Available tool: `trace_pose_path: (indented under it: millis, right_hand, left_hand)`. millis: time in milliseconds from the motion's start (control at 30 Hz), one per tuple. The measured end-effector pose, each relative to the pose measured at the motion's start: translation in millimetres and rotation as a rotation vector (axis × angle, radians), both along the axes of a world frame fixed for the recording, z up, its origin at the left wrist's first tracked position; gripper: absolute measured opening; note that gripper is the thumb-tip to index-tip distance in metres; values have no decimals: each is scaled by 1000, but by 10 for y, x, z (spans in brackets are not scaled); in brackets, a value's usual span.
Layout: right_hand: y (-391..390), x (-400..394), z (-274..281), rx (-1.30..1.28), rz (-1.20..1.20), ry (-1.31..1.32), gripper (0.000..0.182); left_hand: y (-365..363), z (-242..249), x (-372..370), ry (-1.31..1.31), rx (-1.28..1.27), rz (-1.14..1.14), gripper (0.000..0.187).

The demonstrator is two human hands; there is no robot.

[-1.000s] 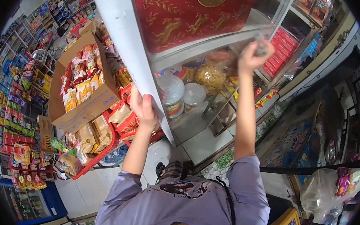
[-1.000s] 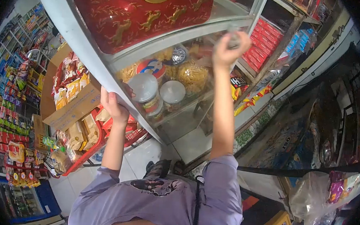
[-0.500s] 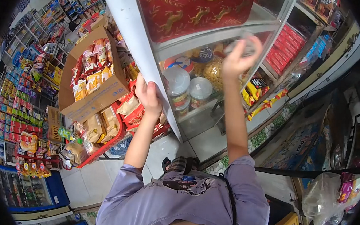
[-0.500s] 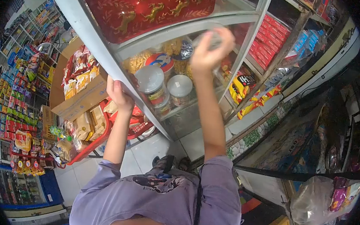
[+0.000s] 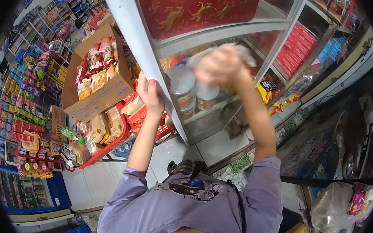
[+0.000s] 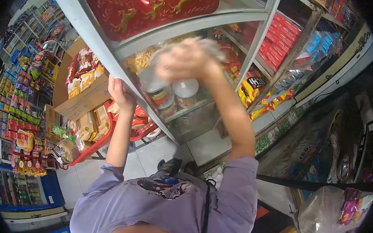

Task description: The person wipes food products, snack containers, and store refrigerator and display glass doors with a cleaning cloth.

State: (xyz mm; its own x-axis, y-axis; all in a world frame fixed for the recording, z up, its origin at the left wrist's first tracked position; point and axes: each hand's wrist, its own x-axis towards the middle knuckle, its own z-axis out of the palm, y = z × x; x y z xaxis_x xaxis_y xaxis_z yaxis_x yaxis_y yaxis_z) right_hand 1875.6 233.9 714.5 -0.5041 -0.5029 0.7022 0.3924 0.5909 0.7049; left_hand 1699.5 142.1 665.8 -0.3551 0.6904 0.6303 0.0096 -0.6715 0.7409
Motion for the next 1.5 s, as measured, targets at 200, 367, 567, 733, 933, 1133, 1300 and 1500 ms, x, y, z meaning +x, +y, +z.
trace_pose_path:
  millis: [200, 367, 567, 733, 933, 1133, 1300, 1500]
  right_hand:
    - [809, 854, -110, -787, 324, 1119, 18]
    - [480, 348, -409, -946, 580, 1462, 20]
    - [-450, -401, -512, -498, 83, 280, 24]
    - [42, 13, -496, 18, 165, -384, 21]
    - [799, 969, -750, -787, 119, 1066, 30]
    - [287, 215, -1085, -1080, 535, 1922, 38]
    - [-554, -625, -1065, -1002, 339, 994, 27]
    - [-450, -487, -1388, -186, 164, -152, 19]
  left_hand:
    - [9, 33, 54, 3, 22, 47, 45]
    - [0, 35, 38, 8, 6, 53, 41]
    - [1, 50, 65, -77, 40, 25, 35]
    - [19, 19, 9, -26, 64, -5, 37]
    - [15, 14, 6, -12, 15, 13, 41]
    - [8, 27, 1, -7, 30, 8, 41]
    - [3, 13, 18, -29, 32, 5, 37]
    - [18, 29, 19, -34, 75, -33, 37]
